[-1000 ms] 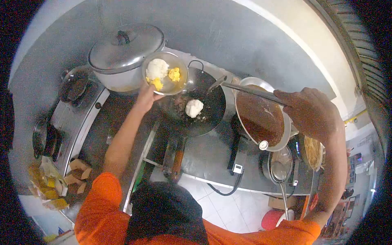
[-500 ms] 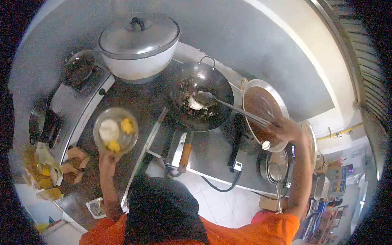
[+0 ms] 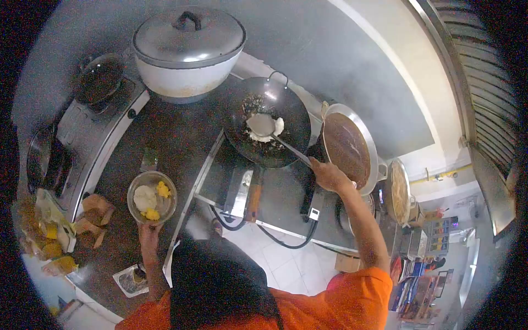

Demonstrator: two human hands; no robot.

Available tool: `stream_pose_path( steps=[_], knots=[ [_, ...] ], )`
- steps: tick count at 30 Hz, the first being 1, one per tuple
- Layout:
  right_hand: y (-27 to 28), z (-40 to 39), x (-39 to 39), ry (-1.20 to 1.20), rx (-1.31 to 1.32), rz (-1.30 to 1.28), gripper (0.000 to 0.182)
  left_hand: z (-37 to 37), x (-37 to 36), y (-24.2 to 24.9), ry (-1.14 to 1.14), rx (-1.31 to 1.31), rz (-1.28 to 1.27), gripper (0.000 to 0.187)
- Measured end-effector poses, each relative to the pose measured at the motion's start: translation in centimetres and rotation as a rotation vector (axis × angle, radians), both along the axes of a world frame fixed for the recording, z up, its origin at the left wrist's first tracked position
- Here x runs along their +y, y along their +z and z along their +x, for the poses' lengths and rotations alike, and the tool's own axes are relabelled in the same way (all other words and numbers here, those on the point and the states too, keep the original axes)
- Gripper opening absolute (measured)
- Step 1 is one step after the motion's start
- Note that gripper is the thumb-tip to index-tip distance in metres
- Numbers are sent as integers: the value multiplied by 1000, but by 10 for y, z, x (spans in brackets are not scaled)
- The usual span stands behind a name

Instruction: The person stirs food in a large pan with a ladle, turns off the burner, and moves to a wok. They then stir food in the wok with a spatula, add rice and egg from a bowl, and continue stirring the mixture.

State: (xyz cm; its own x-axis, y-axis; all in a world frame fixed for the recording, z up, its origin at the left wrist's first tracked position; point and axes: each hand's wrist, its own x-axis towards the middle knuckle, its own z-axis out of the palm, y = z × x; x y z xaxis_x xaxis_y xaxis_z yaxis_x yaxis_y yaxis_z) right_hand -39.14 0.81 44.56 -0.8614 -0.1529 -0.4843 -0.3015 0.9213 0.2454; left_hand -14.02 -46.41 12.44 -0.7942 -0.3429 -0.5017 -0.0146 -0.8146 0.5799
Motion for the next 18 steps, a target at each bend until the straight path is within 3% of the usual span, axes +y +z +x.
stream_pose_path(
  steps=[1, 3, 4, 5, 6, 7, 8, 9, 10, 12, 14, 16, 18],
  knots=[
    [-9, -15, 22, -2, -1, 5, 55, -1, 3, 3, -2, -1, 5, 72],
    [-24, -43, 75, 806, 107, 223, 47, -12, 2, 17, 18, -109, -99, 64],
    [23, -32, 32, 379, 43, -34, 38, -10, -1, 3, 21, -108, -99, 64],
    [53, -24, 8, 384, 40, -29, 38, -5, -3, -24, 50, -141, -88, 59],
    [76, -18, -10, 235, 19, -3, 36, -1, -2, -39, 80, -174, -78, 54],
    [84, -15, -16, 78, -2, 19, 35, -6, 5, -14, 77, -178, -76, 54],
    [38, -38, 42, 286, -46, 16, 36, -10, 16, 13, 145, -451, -146, 49],
    [30, -42, 37, 279, -45, 13, 36, -15, 30, 36, 213, -722, -218, 44],
    [23, -48, 25, 202, -42, -46, 39, -14, 49, 38, 210, -723, -217, 44],
    [35, -63, 8, 140, -33, -105, 41, -17, 88, 38, 77, -225, -647, 38],
    [85, -71, -20, 157, -169, 33, 41, -53, 120, 80, -296, -81, -304, 34],
    [78, -92, -8, 161, -247, 103, 41, -85, 168, 105, -486, -49, -363, 35],
    [29, -127, 39, 450, 67, 33, 41, -120, 222, 13, -612, 388, -1031, 46]
  ],
)
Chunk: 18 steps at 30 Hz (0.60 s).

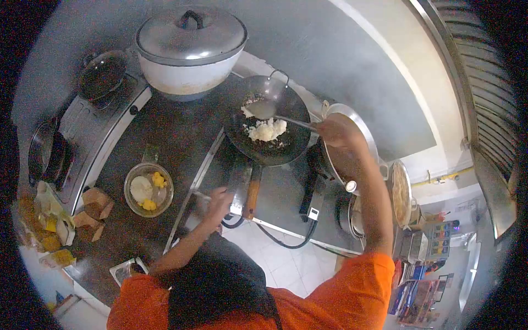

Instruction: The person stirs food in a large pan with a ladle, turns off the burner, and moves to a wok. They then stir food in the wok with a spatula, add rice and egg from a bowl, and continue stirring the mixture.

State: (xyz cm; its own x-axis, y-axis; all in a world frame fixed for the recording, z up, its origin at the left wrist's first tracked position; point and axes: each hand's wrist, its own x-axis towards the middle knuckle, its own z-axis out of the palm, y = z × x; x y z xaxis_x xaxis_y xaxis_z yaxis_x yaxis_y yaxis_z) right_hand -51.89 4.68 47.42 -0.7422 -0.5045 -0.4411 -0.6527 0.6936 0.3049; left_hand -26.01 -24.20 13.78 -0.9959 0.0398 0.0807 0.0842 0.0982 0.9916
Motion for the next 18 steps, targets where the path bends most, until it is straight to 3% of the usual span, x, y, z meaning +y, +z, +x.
stream_pose_path(
  steps=[2, 5, 6, 8, 11, 13, 16, 17, 18],
  knots=[
    [12, 15, -27, -44, -67, 21, 41, -19, 23, 81, -198, -725, 540, 52],
    [34, 16, -38, -118, -158, 71, 39, -15, 52, 108, -184, -759, 601, 43],
    [38, 14, -35, -163, -188, 88, 37, -16, 58, 112, -102, -785, 734, 31],
    [33, 14, -19, -221, -226, 100, 36, -15, 58, 106, -144, -757, 754, 27],
    [17, -5, 6, 105, -93, -159, 29, -10, 60, 107, -159, -754, 766, 23],
    [49, -7, -6, 137, -139, -82, 30, -10, 58, 109, -118, -723, 712, 23],
    [80, 49, -105, -443, -199, 338, 31, -10, 62, 98, -136, -707, 705, 24],
    [76, 39, -87, -444, -200, 338, 31, -10, 63, 98, -137, -709, 705, 24],
    [68, 16, -57, -244, -178, 194, 29, -11, 62, 100, -136, -700, 708, 24]
  ],
)
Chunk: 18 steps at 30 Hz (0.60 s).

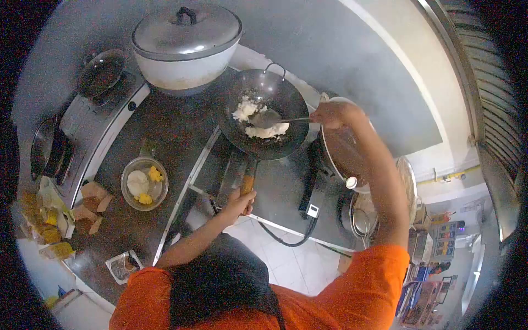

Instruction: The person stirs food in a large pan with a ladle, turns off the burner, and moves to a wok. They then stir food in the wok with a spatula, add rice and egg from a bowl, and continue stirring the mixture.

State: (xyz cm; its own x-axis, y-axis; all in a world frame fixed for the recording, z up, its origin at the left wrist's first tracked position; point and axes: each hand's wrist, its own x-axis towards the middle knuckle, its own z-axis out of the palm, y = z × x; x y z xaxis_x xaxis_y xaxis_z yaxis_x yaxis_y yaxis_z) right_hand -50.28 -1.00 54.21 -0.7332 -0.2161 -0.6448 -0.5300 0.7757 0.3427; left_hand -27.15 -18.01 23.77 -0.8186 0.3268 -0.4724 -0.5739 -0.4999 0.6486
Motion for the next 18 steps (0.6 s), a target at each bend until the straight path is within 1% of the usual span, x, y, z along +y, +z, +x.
stream_pose_path(
  steps=[1, 2, 5, 6, 7, 9, 10, 11, 13, 14, 15, 17, 18],
  knots=[
    [5, 1, -4, 187, 22, -159, 28, 1, -1, 2, 3, 6, 2, 23],
    [21, -5, -10, -151, 29, 63, 38, -1, -3, 3, 12, 8, 2, 23],
    [5, -11, 1, -105, -24, 109, 37, 2, -5, 5, -11, 7, 3, 24],
    [-5, -3, -12, -28, -36, 162, 41, 3, -4, 5, -1, 9, 12, 24],
    [-5, -6, -7, -28, -33, 167, 41, 2, -3, 5, 18, 18, 22, 25],
    [-5, -15, 5, 28, 14, -104, 42, 4, -2, 1, 6, 10, 11, 25],
    [19, -11, -7, -34, 9, 59, 41, 1, -3, 1, 5, 5, -1, 26],
    [28, -7, -15, -27, 8, 63, 41, 1, -3, 1, 12, 3, 3, 26],
    [33, 5, -24, -151, -51, 120, 35, 3, -6, 0, -3, 75, 33, 25],
    [1, -14, -3, -170, -6, 119, 42, 4, -5, 0, -10, 73, 34, 25],
    [-10, -20, 11, -175, -6, 120, 42, 3, -5, 0, -6, 58, 35, 25],
    [-17, -26, 26, 130, -72, -476, 32, 3, -6, 0, -2, 48, 35, 25],
    [22, -2, -22, -121, 21, -50, 29, 2, -6, -1, -14, 58, 43, 25]
  ],
)
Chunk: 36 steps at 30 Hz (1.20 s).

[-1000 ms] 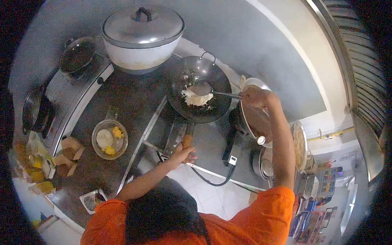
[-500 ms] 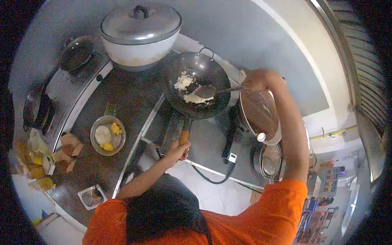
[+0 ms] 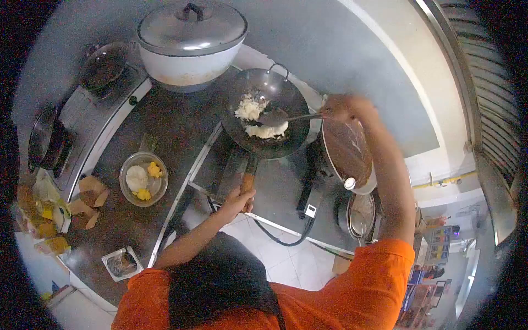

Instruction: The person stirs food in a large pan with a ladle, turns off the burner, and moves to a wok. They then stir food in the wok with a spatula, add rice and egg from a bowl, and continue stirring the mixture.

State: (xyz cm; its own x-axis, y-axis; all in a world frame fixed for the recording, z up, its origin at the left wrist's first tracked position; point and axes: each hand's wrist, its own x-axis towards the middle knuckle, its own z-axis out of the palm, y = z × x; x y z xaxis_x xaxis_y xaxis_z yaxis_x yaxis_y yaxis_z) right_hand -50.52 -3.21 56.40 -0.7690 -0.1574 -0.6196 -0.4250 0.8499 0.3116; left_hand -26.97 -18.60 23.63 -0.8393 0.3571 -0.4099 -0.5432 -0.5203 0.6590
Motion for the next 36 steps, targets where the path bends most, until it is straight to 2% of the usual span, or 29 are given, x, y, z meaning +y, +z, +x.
stream_pose_path(
  steps=[1, 3, 4, 5, 7, 8, 13, 15, 21, 23, 24, 27, 28, 29, 31, 32, 34, 36],
  knots=[
    [13, 1, -7, 6, -2, 1, 29, 0, -1, -2, -12, 2, 7, 25],
    [20, 2, -12, -148, -137, 206, 30, 1, -3, 0, 1, -6, 10, 25],
    [4, 10, -12, -132, -26, 125, 30, 2, -3, 2, 4, -5, 16, 25],
    [-4, 8, -6, -136, -24, 129, 30, 1, -2, 2, 1, -3, 20, 25],
    [-14, 4, 2, -115, -20, -104, 32, 2, -3, -1, -5, -26, 28, 25],
    [-6, -6, 8, -19, 26, -5, 30, 0, -4, -1, -1, -20, 26, 25],
    [-3, 1, 6, -72, -70, 217, 25, 1, 0, -6, 17, -7, 27, 25],
    [-11, 14, -6, 14, -50, 0, 25, 2, 1, -5, 10, -1, 48, 25],
    [-9, -2, 6, -60, -139, 12, 38, 0, -2, -6, 2, 32, 42, 25],
    [-18, 14, -8, -134, -110, -109, 41, 0, 0, -5, 4, 40, 53, 24],
    [-16, 10, -7, 49, -119, -144, 41, 2, -1, -5, 1, 19, 45, 25],
    [2, 7, -12, -31, -87, -48, 40, 0, -2, -6, 5, 5, 26, 25],
    [-22, 1, 4, -28, -34, -185, 40, 0, 0, -8, 1, 14, 19, 26],
    [-55, -23, 37, -28, -33, -188, 40, 1, 0, -9, 1, 16, 17, 26],
    [-62, -28, 27, 972, -59, -722, 40, 1, 0, -9, 17, 14, 36, 27],
    [-42, -21, 43, 194, -17, -255, 42, 3, -1, -10, 18, 11, 32, 27],
    [-11, 1, 21, 112, -5, -248, 42, 1, -1, -4, 12, 5, 6, 26],
    [-21, 4, 15, 23, 1, -245, 42, 0, -1, 0, 25, -6, 12, 27]
  ],
)
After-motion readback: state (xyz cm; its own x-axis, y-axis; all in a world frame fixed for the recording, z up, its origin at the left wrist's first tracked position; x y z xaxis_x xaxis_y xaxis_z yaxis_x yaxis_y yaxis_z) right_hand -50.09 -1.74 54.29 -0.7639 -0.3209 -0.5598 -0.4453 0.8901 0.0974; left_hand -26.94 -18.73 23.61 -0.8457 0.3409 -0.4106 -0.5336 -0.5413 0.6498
